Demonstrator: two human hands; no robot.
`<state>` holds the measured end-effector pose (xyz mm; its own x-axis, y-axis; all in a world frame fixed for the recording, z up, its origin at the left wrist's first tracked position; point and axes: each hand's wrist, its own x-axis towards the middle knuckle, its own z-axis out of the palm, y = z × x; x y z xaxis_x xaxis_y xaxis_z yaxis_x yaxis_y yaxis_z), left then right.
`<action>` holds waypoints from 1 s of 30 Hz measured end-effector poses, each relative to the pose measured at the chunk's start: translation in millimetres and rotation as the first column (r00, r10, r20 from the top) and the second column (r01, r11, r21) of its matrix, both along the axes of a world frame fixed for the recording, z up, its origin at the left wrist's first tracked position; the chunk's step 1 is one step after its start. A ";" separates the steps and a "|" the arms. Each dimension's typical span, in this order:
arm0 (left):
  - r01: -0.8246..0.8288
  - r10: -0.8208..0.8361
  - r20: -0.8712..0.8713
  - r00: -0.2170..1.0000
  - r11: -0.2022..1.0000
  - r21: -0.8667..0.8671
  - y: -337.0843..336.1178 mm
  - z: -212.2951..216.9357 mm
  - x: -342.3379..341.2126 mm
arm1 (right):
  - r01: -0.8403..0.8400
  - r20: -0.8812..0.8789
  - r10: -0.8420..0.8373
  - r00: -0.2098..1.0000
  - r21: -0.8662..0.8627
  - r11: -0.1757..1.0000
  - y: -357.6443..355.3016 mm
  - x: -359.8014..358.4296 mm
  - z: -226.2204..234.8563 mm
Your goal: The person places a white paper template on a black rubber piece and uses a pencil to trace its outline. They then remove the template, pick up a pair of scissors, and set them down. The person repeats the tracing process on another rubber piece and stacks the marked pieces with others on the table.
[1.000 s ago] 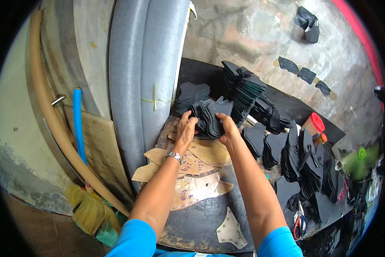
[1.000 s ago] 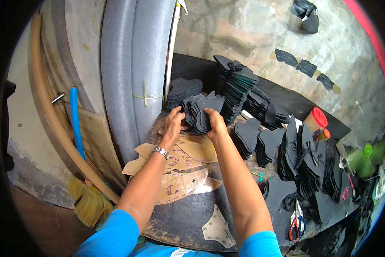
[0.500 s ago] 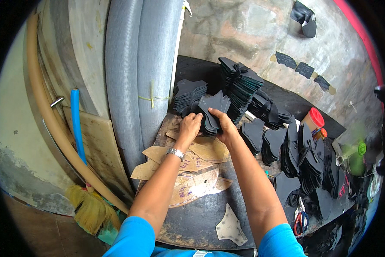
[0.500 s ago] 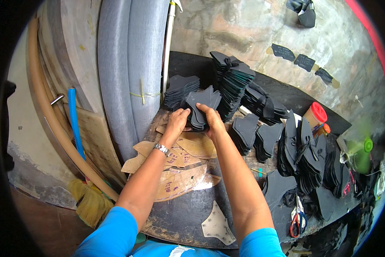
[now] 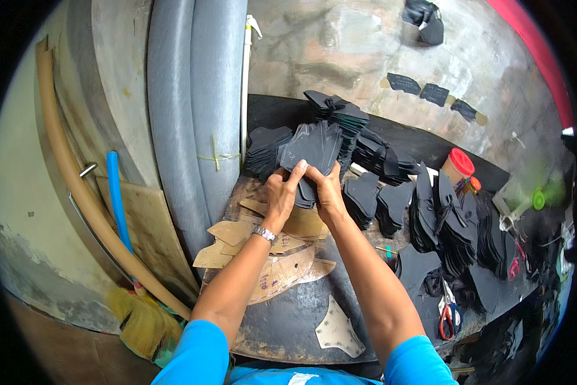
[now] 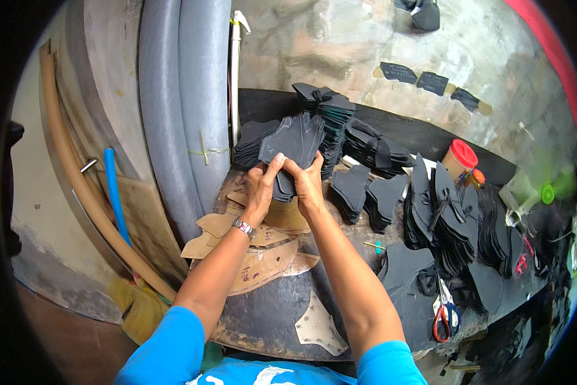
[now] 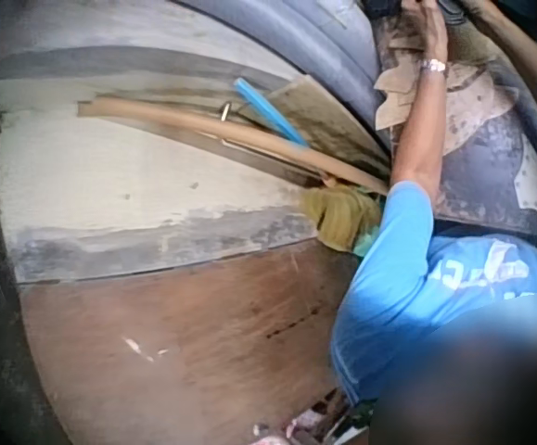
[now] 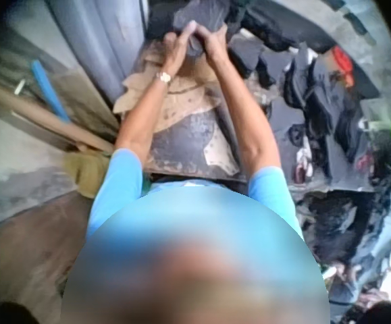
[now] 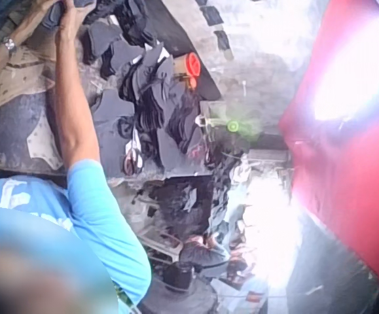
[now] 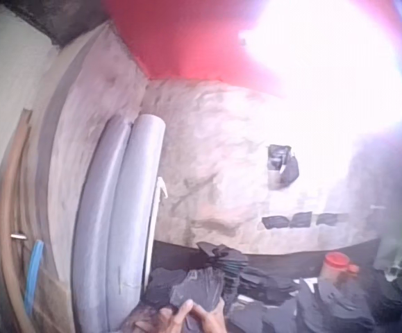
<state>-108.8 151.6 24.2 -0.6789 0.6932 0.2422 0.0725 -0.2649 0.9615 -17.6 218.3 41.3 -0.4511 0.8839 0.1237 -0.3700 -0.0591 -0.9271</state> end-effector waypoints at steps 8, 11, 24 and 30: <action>0.203 -0.083 -0.329 0.941 0.915 0.348 -51.1 52.0 45.9 | -0.116 -0.319 0.111 0.941 0.005 0.993 -71.0 71.3 29.9; 0.367 -0.288 -0.399 0.870 0.920 0.135 -87.1 51.4 52.5 | -0.145 -0.293 0.167 0.941 0.098 0.985 -98.2 97.2 26.7; 0.389 -0.351 -0.386 0.853 0.921 0.022 -192.1 -3.8 57.1 | -0.250 0.082 0.254 0.964 -0.046 0.967 -159.9 165.3 -29.3; 0.252 -0.477 -0.717 0.508 0.879 -0.406 -211.5 0.3 40.7 | -0.319 0.530 -0.264 0.806 0.764 0.561 -157.4 203.6 -16.0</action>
<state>-68.1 -59.9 24.6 0.0298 0.9389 0.3429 0.7622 -0.2433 0.5999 185.9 60.9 25.4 -0.7069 0.5179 0.4817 0.1830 0.7918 -0.5827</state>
